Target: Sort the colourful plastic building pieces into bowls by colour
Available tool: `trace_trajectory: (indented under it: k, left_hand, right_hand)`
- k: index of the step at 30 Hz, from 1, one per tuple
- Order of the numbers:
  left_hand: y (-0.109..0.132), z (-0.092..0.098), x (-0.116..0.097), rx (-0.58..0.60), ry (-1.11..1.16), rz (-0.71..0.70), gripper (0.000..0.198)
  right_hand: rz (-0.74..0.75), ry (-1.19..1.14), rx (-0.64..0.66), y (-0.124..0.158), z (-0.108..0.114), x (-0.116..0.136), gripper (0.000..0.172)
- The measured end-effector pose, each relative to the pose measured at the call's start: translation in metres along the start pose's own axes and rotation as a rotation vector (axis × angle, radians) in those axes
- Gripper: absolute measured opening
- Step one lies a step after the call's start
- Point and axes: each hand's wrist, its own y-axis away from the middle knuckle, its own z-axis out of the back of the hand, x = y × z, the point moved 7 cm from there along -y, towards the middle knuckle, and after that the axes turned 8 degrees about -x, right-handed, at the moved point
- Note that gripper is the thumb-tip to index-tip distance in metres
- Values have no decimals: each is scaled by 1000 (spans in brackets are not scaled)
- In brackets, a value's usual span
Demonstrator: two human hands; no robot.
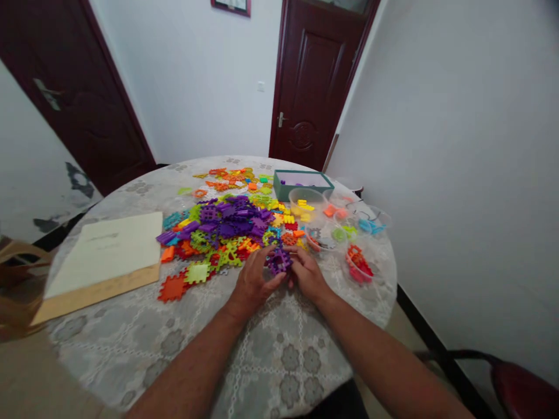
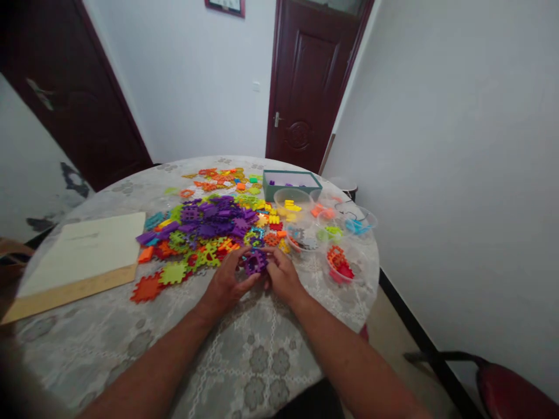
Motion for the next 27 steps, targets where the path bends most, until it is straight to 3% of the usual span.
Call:
trace_trajectory:
  k: [3,6,10,14,20,23,27]
  left_hand:
    - [-1,0,-1,7,-81,-54,57]
    - [-1,2,-4,3,-151,-110,54]
    - [1,0,-7,30,-199,-152,53]
    - [2,-5,-10,64,-238,-186,65]
    - [3,-7,-10,71,-292,-182,67]
    - [3,-6,-11,67,-270,-168,65]
    - [1,-1,-10,40,-197,-89,62]
  right_hand:
    - [-97,-175,97,0,-9,-5,43]
    - [-100,-212,119,1,-13,-4,46]
    - [2,3,37,2,-11,6,32]
    - [87,160,-111,1,0,17,19]
    - [110,211,-141,3,1,20,37]
    - [197,222,-130,5,1,25,36]
    - [183,202,-168,3,6,21,33]
